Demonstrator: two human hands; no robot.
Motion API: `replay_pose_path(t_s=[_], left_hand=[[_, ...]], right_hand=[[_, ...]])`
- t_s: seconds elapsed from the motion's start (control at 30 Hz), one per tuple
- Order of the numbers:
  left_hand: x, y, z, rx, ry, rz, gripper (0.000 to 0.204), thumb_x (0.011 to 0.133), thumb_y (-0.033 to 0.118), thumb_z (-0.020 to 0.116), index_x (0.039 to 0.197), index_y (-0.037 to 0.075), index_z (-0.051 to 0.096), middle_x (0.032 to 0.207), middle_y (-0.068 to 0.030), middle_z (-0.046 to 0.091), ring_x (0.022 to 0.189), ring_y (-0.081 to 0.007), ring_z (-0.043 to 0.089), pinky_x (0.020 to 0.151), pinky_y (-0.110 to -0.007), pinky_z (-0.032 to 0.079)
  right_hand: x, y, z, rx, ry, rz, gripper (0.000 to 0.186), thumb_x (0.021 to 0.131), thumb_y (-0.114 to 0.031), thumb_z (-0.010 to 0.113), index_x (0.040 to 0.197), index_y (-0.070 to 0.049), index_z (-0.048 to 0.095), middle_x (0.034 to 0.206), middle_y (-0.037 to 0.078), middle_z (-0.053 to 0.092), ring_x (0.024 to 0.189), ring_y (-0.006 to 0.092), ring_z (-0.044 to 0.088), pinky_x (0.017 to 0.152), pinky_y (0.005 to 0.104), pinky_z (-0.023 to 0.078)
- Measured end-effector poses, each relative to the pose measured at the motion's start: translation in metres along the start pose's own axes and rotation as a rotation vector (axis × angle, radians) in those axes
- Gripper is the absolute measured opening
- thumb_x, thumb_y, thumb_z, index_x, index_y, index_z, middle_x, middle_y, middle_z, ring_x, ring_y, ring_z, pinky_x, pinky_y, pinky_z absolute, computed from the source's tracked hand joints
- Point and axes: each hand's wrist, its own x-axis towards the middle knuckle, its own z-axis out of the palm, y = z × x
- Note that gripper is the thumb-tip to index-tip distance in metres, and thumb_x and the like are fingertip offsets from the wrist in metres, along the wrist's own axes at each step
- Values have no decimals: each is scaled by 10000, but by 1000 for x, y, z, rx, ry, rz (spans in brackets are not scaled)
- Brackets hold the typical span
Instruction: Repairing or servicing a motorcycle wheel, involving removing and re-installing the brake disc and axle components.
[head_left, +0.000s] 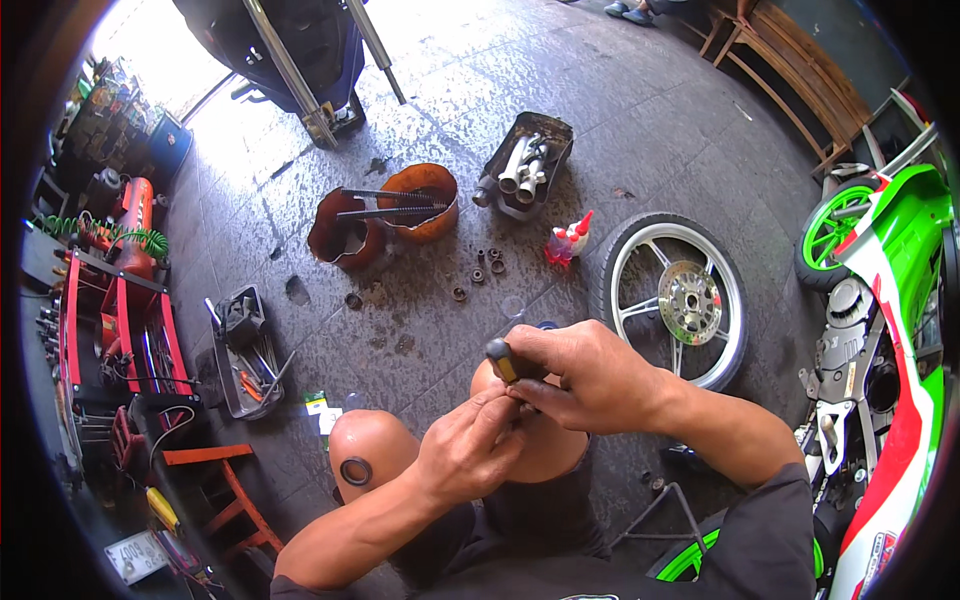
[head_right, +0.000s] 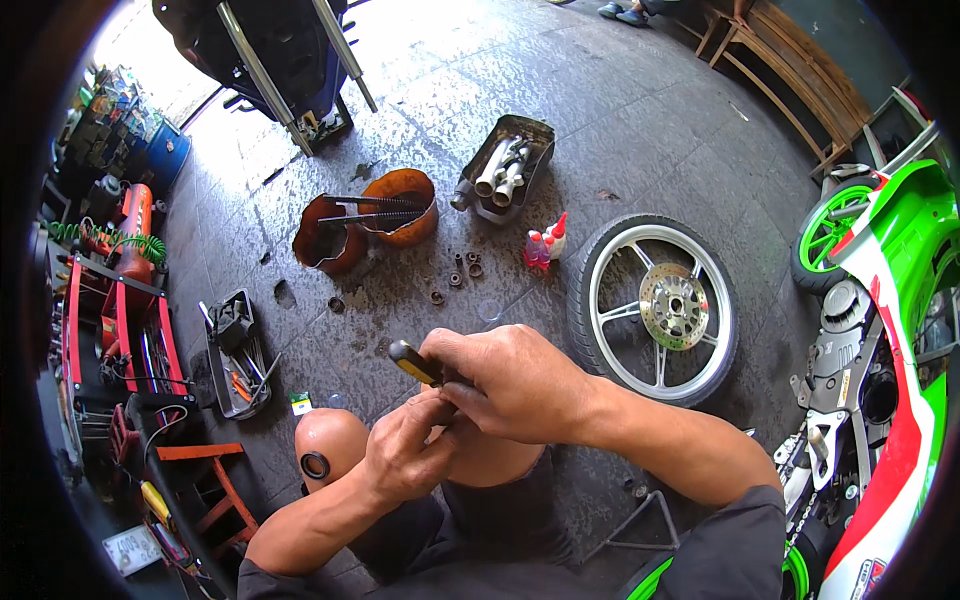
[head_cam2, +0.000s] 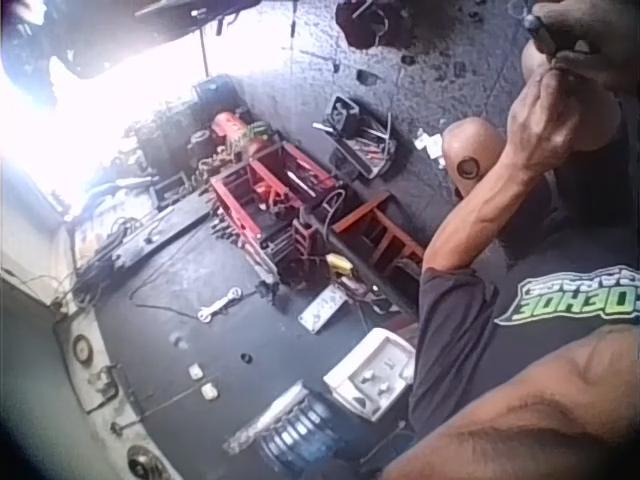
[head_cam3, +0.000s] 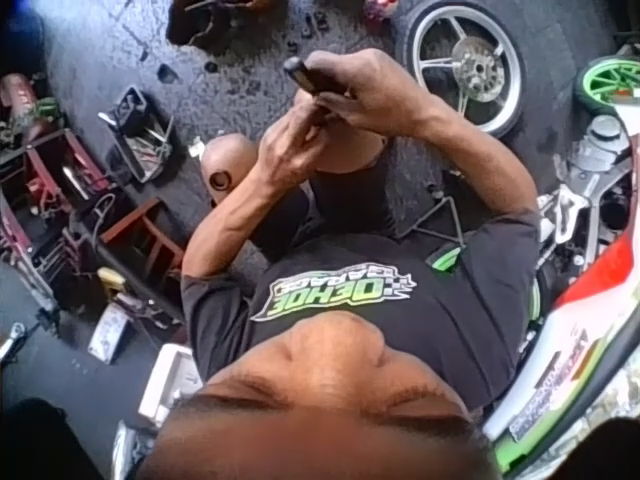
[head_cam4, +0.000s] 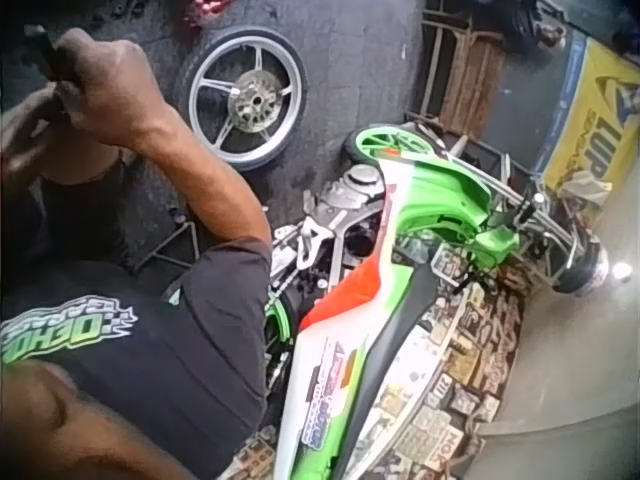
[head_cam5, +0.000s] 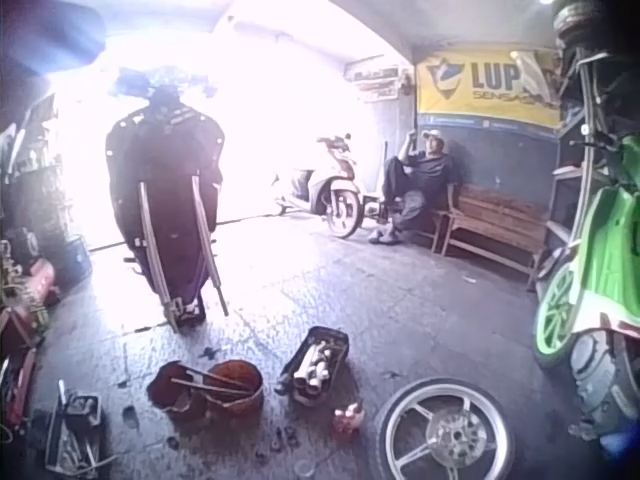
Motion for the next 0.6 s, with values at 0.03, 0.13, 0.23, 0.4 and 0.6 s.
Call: replay_pose_path(t_s=[0.03,0.13,0.23,0.4,0.6], left_hand=[[0,0,0,-30,-1,-13,232,657,-30,717,884,-60,684,1041,-219,629,891,-349,697,744,-399,610],[-1,1,0,-69,-3,-23,287,650,-37,724,932,-66,680,1040,-216,635,875,-336,699,742,-400,609],[-2,2,2,6,12,-17,133,708,21,687,833,-22,687,1008,-176,639,972,-325,693,819,-382,610],[-5,0,4,76,38,-22,253,730,12,688,978,-34,691,997,-177,626,949,-302,698,791,-369,614],[-1,3,0,2,102,-147,415,774,112,760,1150,-17,643,1018,-171,620,891,-313,682,739,-374,601]], right_hand=[[1,0,0,-4,-25,6,244,846,-68,664,1064,-42,557,802,193,667,798,413,668,669,476,524],[2,2,0,17,-70,34,244,848,-73,665,1068,-51,560,793,189,680,792,410,674,679,473,532],[3,4,-1,117,-72,88,230,863,-59,676,1063,-43,564,810,147,687,782,324,697,692,402,548],[-6,11,-1,630,100,340,239,914,15,649,1111,-11,515,945,60,646,889,152,678,811,307,549],[-43,18,-7,902,452,375,171,894,24,547,1045,-37,496,859,65,609,758,149,644,697,305,549]])
